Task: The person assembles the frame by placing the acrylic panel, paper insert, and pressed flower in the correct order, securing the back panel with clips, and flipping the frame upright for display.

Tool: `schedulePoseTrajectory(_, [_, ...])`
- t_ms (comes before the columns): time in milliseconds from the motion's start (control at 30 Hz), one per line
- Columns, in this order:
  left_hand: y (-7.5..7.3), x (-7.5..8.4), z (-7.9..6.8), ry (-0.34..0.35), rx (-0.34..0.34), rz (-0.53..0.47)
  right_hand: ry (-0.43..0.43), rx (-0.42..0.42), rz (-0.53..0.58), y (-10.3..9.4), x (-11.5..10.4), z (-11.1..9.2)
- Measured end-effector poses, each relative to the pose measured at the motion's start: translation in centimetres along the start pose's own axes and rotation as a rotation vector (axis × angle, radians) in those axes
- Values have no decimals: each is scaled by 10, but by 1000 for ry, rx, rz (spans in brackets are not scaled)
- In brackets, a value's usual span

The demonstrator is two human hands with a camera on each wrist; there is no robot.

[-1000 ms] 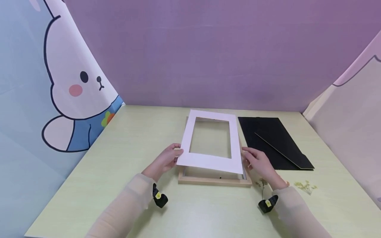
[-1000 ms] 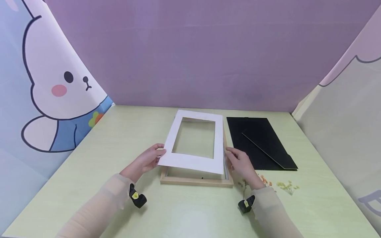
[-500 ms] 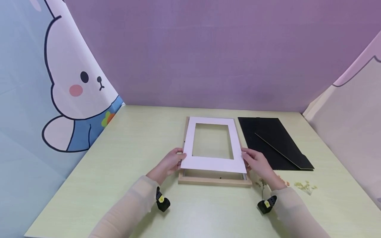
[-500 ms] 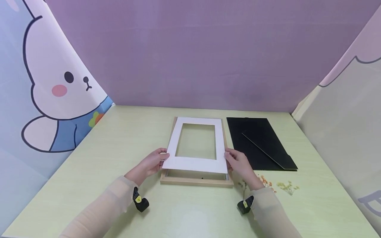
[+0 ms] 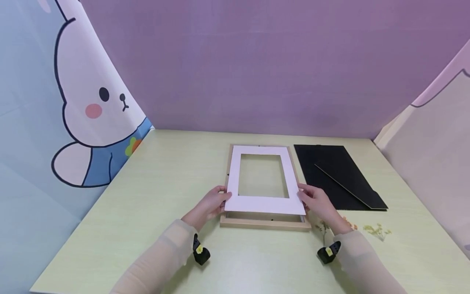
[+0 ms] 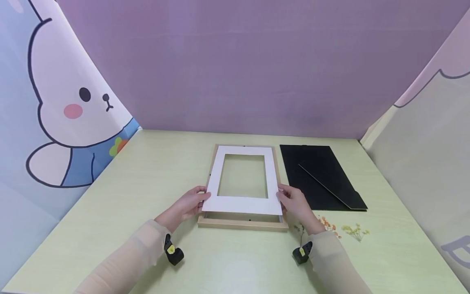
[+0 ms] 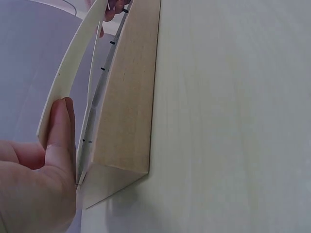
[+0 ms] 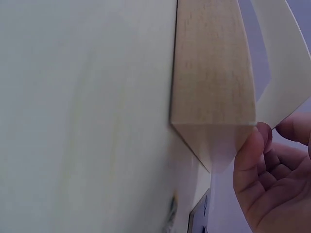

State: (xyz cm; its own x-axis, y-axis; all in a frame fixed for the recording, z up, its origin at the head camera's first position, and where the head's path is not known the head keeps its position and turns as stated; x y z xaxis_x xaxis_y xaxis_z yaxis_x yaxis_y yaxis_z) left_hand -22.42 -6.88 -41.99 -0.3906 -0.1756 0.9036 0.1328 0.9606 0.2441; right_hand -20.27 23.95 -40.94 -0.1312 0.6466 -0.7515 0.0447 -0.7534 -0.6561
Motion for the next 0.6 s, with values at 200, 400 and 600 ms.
schedulePoseTrajectory(200, [1, -1, -1, 2, 5, 16, 23, -12, -13, 1, 3, 1])
schedulePoseTrajectory(400, [2, -4, 3, 3, 17, 33, 41, -25, -26, 3, 4, 3])
schedulePoseTrajectory(600, [4, -5, 4, 25, 21, 71, 57, -34, -42, 3, 4, 3])
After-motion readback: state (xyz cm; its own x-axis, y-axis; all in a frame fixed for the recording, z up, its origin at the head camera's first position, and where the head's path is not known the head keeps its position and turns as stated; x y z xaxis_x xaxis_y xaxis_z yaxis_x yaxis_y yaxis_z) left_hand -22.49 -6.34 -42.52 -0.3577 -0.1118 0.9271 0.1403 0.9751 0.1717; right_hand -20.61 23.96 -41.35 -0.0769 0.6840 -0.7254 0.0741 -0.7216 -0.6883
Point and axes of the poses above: each hand's wrist, its own z-axis towards the middle knuckle, its own y-axis out of the palm, x = y × z, the point moved 2 cm from there along z, towards the middle knuckle, and after that the axes turned 8 degrees about -z, right-handed, at the moved point
